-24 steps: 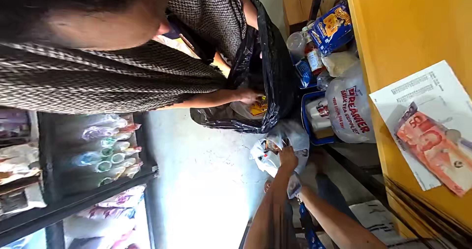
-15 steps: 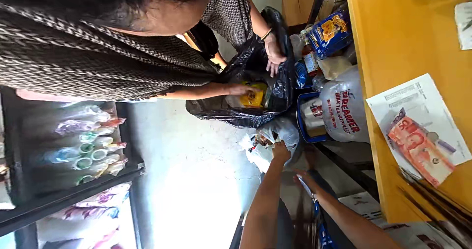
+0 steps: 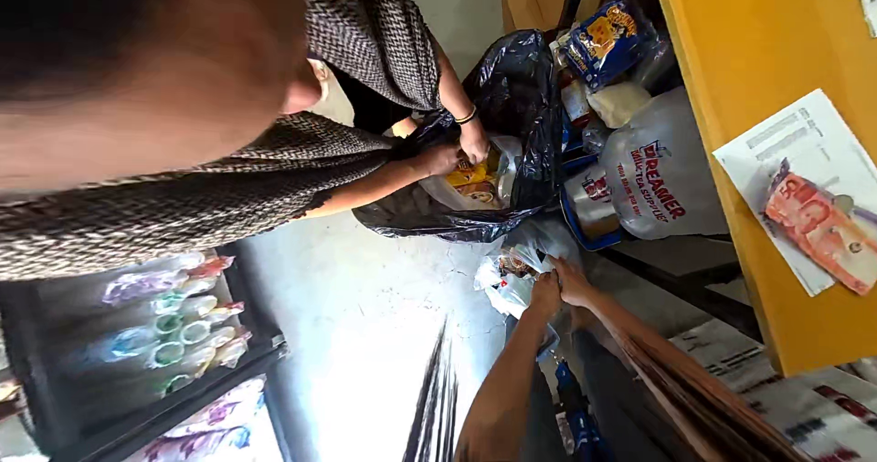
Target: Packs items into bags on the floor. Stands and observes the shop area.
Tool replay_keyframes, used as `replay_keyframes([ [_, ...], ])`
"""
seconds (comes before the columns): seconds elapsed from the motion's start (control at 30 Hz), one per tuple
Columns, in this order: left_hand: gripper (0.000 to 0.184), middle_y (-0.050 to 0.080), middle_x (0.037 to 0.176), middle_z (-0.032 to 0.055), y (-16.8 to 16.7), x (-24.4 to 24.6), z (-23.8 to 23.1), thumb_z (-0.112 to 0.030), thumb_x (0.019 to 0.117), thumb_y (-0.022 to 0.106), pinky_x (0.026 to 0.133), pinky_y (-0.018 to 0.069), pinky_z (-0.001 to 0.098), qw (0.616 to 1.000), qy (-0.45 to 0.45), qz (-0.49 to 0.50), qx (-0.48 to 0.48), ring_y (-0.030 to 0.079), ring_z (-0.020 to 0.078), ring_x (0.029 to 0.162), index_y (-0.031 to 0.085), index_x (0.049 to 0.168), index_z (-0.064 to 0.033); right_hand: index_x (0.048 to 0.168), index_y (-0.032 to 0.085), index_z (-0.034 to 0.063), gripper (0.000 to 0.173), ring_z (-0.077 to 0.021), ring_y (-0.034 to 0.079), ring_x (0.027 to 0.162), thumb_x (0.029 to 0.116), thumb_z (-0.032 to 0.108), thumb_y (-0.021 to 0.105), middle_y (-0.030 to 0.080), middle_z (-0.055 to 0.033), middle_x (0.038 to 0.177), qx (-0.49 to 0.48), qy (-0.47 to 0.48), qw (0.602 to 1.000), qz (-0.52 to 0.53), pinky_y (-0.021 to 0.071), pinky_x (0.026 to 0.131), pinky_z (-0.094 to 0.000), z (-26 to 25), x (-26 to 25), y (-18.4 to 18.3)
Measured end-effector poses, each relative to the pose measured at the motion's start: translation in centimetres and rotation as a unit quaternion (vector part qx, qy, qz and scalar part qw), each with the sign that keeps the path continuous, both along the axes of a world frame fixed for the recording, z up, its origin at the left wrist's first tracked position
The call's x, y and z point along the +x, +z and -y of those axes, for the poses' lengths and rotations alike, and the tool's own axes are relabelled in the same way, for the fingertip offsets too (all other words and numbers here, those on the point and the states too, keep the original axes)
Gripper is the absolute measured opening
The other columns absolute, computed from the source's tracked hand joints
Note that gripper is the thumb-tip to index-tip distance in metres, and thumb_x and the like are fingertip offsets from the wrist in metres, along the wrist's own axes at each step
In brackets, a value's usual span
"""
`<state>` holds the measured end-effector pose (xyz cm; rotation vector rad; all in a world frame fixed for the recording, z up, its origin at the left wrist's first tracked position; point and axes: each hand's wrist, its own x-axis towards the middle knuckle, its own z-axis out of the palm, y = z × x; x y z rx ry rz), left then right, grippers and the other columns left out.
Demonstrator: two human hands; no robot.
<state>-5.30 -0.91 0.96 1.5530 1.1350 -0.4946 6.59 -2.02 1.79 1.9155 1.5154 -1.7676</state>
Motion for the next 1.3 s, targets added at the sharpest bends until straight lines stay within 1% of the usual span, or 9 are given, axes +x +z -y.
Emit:
replay_keyframes([
  [0.17, 0.057, 0.050, 0.148, 0.0281, -0.5, -1.5, 2.8, -0.004, 0.0931, 0.064, 0.118, 0.0385, 0.0484, 0.996, 0.054, 0.076, 0.003, 0.048, 0.0381, 0.140, 0.046, 0.146, 0.0089, 0.156, 0.036, -0.0009, 0.083, -0.0472, 0.038, 0.144, 0.0848, 0.014, 0.076, 0.049, -0.0291, 0.148, -0.075, 0.165, 0.983, 0.027, 0.0072, 0.122, -0.0692, -1.4, -0.3, -1.5],
  [0.43, 0.053, 0.054, 0.145, 0.0281, -1.5, -0.7, 9.9, -0.004, 0.0942, 0.061, 0.116, 0.0424, 0.0482, 0.941, 0.283, 0.079, 0.170, 0.055, 0.0369, 0.136, 0.050, 0.144, 0.0106, 0.147, 0.047, -0.0043, 0.065, -0.0453, 0.038, 0.145, 0.0926, 0.022, 0.070, 0.054, -0.0262, 0.145, -0.053, 0.183, 0.981, 0.048, 0.0040, 0.124, -0.0670, -0.4, -1.5, -1.0],
  [0.57, 0.046, 0.058, 0.142, 0.0255, -2.5, -2.8, 12.4, 0.000, 0.0912, 0.057, 0.111, 0.0457, 0.0510, 0.881, 0.394, 0.057, 0.257, 0.055, 0.0390, 0.133, 0.056, 0.136, 0.0084, 0.145, 0.050, -0.0059, 0.059, -0.0458, 0.043, 0.141, 0.0964, 0.023, 0.066, 0.052, -0.0289, 0.145, -0.059, 0.129, 0.987, 0.071, 0.0237, 0.119, -0.0658, 0.4, 1.0, -2.5],
  [0.67, 0.060, 0.047, 0.147, 0.0336, -4.1, -5.9, 11.9, -0.015, 0.0946, 0.069, 0.111, 0.0390, 0.0600, 0.836, 0.516, -0.120, 0.141, 0.046, 0.0491, 0.136, 0.046, 0.145, 0.0087, 0.140, 0.055, -0.0025, 0.047, -0.0446, 0.047, 0.137, 0.1026, 0.027, 0.057, 0.058, -0.0277, 0.138, -0.046, 0.122, 0.989, 0.063, 0.0311, 0.115, -0.0618, -1.6, 1.8, -2.8],
  [0.8, 0.071, 0.045, 0.148, 0.0344, -8.2, -7.8, 10.3, -0.034, 0.1010, 0.066, 0.110, 0.0415, 0.0580, 0.764, 0.633, -0.080, -0.095, 0.047, 0.0454, 0.135, 0.036, 0.150, 0.0085, 0.137, 0.057, -0.0011, 0.044, -0.0433, 0.047, 0.138, 0.1047, 0.028, 0.055, 0.059, -0.0261, 0.137, -0.057, 0.106, 0.990, 0.068, 0.0336, 0.114, -0.0596, -2.1, 1.2, -2.5],
  [0.93, 0.041, 0.062, 0.122, 0.0299, -8.2, -6.9, 7.1, -0.021, 0.1067, 0.051, 0.095, 0.0494, 0.0531, 0.727, 0.680, -0.092, -0.033, 0.061, 0.0374, 0.110, 0.055, 0.133, 0.0107, 0.135, 0.060, 0.0005, 0.040, -0.0422, 0.051, 0.135, 0.1048, 0.026, 0.054, 0.061, -0.0257, 0.135, -0.063, 0.039, 0.994, 0.077, 0.0371, 0.113, -0.0572, -1.0, 1.3, -3.1],
  [1.03, 0.028, 0.047, 0.082, 0.0051, -6.1, -6.9, 5.9, -0.015, 0.1086, 0.037, 0.061, 0.0460, 0.0270, 0.656, 0.752, 0.006, -0.063, 0.047, 0.0113, 0.064, 0.049, 0.124, 0.0062, 0.135, 0.061, 0.0021, 0.039, -0.0432, 0.053, 0.132, 0.1038, 0.025, 0.055, 0.060, -0.0270, 0.134, -0.065, -0.005, 0.995, 0.078, 0.0404, 0.111, -0.0572, -0.8, 1.6, -2.4],
  [1.17, 0.026, 0.043, 0.060, -0.0055, -4.5, -8.2, 5.9, -0.022, 0.1107, 0.035, 0.051, 0.0465, 0.0219, 0.671, 0.733, 0.055, -0.097, 0.046, 0.0055, 0.048, 0.051, 0.102, -0.0038, 0.135, 0.060, -0.0002, 0.040, -0.0445, 0.056, 0.128, 0.1043, 0.024, 0.055, 0.061, -0.0289, 0.132, -0.057, -0.040, 0.994, 0.084, 0.0426, 0.108, -0.0587, -0.8, 4.1, -1.0],
  [1.3, 0.023, 0.040, 0.061, -0.0026, -1.9, -6.8, 2.7, -0.017, 0.1069, 0.045, 0.052, 0.0429, 0.0256, 0.712, 0.697, -0.012, -0.083, 0.041, 0.0085, 0.049, 0.057, 0.099, 0.0018, 0.134, 0.059, -0.0026, 0.039, -0.0447, 0.058, 0.125, 0.1054, 0.024, 0.054, 0.062, -0.0297, 0.128, -0.063, -0.050, 0.993, 0.082, 0.0443, 0.107, -0.0577, 0.7, 5.7, -0.1],
])
